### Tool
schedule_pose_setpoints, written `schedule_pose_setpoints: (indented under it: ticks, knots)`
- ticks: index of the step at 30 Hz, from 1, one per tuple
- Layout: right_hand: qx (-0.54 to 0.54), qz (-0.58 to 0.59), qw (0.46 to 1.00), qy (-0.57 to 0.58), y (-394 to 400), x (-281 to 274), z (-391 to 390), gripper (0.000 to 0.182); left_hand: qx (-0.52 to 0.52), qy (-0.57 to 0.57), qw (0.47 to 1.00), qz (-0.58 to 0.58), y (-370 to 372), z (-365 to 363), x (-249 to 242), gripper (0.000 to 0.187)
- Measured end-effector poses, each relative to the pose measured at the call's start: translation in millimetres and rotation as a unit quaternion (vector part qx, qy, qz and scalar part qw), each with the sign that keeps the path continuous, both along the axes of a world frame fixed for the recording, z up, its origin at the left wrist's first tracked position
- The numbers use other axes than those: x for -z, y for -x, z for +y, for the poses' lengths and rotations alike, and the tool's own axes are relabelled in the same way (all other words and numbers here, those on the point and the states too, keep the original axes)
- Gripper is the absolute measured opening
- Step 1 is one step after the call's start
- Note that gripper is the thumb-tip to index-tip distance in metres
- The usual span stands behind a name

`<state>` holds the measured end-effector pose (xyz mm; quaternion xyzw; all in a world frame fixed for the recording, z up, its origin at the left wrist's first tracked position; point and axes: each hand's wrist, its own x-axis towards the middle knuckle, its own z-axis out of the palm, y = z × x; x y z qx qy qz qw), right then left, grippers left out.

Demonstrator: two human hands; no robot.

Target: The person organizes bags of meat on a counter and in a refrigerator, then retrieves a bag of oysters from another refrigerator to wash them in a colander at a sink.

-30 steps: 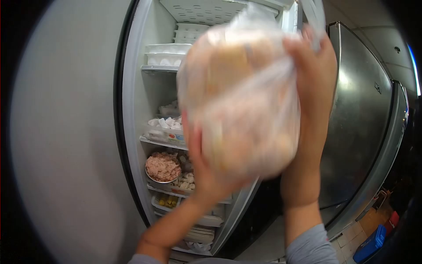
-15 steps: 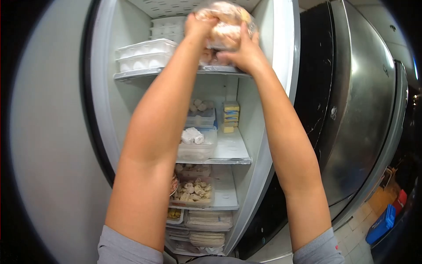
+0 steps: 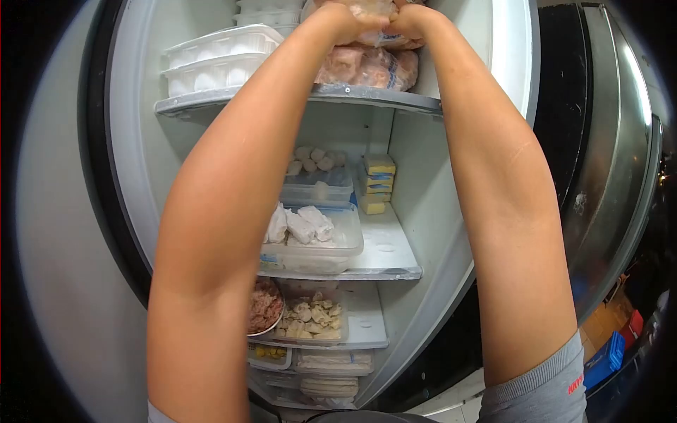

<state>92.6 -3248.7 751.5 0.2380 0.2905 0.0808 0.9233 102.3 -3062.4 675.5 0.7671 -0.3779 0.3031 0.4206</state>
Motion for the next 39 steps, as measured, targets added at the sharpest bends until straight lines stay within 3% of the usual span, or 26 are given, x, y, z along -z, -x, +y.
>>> schedule_pose_setpoints:
  ticks: [1,2,3,4,5,7,8,10,13,14,16,17,19,20,22,23,25,26,27,29,31,33,35,36,38,39]
  knots:
    - [0.086,-0.042,0.957,0.272,-6.6,-12.1,-3.1,0.041,-0.001,0.000,1.000,0.002,-8.9,3.4,2.3,0.073]
    - [0.155,-0.054,0.954,0.252,-17.1,-12.9,-3.6,0.043,-0.059,-0.132,0.987,-0.076,-21.7,9.7,6.2,0.080]
    - [0.155,-0.053,0.955,0.247,-23.1,-11.6,-8.7,0.043,-0.114,-0.262,0.946,-0.154,-30.7,10.2,7.8,0.087]
    - [0.178,-0.008,0.879,0.442,-23.0,-7.2,-2.2,0.040,-0.116,-0.263,0.945,-0.155,-23.2,8.0,12.8,0.087]
    - [0.192,0.033,0.761,0.619,-21.1,-4.6,9.8,0.040,-0.169,-0.307,0.929,-0.115,-12.6,6.5,19.2,0.085]
    - [0.203,0.109,0.427,0.875,-11.2,0.8,27.4,0.047,-0.226,-0.350,0.906,-0.080,2.8,6.2,16.7,0.083]
    - [0.196,0.144,0.230,0.942,-4.3,8.3,30.5,0.053,-0.238,-0.370,0.893,-0.091,4.0,6.1,14.7,0.081]
    - [0.152,0.194,-0.183,0.952,10.7,29.0,30.4,0.067,-0.252,-0.397,0.877,-0.101,5.8,2.0,14.4,0.079]
    - [0.097,0.104,-0.150,0.978,65.2,47.3,48.3,0.078,-0.277,-0.357,0.889,-0.068,7.3,4.0,11.3,0.070]
    - [0.098,0.101,-0.147,0.979,44.0,42.9,41.7,0.078,-0.281,-0.360,0.887,-0.068,3.9,6.5,10.3,0.070]
    - [0.237,0.097,0.021,0.966,-16.8,27.7,25.4,0.090,-0.149,-0.345,0.926,-0.047,-3.5,10.3,7.8,0.077]
    - [0.238,0.095,0.025,0.966,2.2,35.2,31.7,0.090,-0.152,-0.348,0.924,-0.048,3.7,7.4,6.7,0.077]
    - [0.248,-0.038,-0.093,0.964,65.8,71.8,59.2,0.100,-0.210,-0.358,0.910,0.012,21.3,4.8,9.5,0.078]
    - [0.247,-0.041,-0.090,0.964,73.3,85.5,65.3,0.100,-0.213,-0.361,0.908,0.014,15.9,6.0,11.0,0.078]
    - [0.308,-0.050,-0.148,0.939,82.3,97.9,70.9,0.110,-0.192,-0.267,0.944,0.025,3.4,6.2,10.8,0.078]
    - [0.311,-0.049,-0.148,0.937,81.9,93.1,67.1,0.110,-0.192,-0.267,0.944,0.021,1.0,5.2,9.4,0.078]
    - [0.323,-0.017,-0.163,0.932,70.1,72.3,57.4,0.115,-0.080,-0.199,0.977,0.002,-5.3,11.2,6.4,0.088]
    - [0.329,-0.006,-0.169,0.929,54.7,60.4,56.6,0.117,-0.085,-0.193,0.977,0.003,-13.2,15.0,2.3,0.088]
    - [0.357,0.053,-0.210,0.909,39.6,55.8,50.4,0.114,-0.092,-0.222,0.969,-0.059,-19.7,6.2,0.6,0.087]
    - [0.319,0.060,-0.246,0.913,38.0,41.8,38.7,0.113,-0.098,-0.247,0.957,-0.116,-25.7,-2.5,4.0,0.085]
    - [0.288,0.021,-0.259,0.922,23.9,19.4,25.7,0.114,-0.019,-0.224,0.963,-0.148,-21.6,0.5,4.4,0.084]
    - [0.222,-0.043,-0.275,0.934,9.8,3.8,16.1,0.117,-0.049,-0.203,0.969,-0.134,2.1,10.4,13.3,0.084]
    - [0.191,0.003,-0.276,0.942,41.7,20.7,34.4,0.116,0.011,-0.239,0.966,-0.101,11.9,17.4,15.0,0.086]
    - [0.219,0.073,-0.309,0.923,44.0,26.9,38.6,0.115,0.017,-0.240,0.965,-0.101,5.5,10.0,16.1,0.086]
    - [0.241,0.142,-0.345,0.896,41.7,31.2,42.6,0.114,-0.187,-0.289,0.919,-0.192,-15.1,-4.5,14.3,0.087]
    - [0.222,0.143,-0.314,0.912,39.4,34.4,42.0,0.115,-0.183,-0.290,0.920,-0.188,-22.7,-4.9,7.8,0.087]
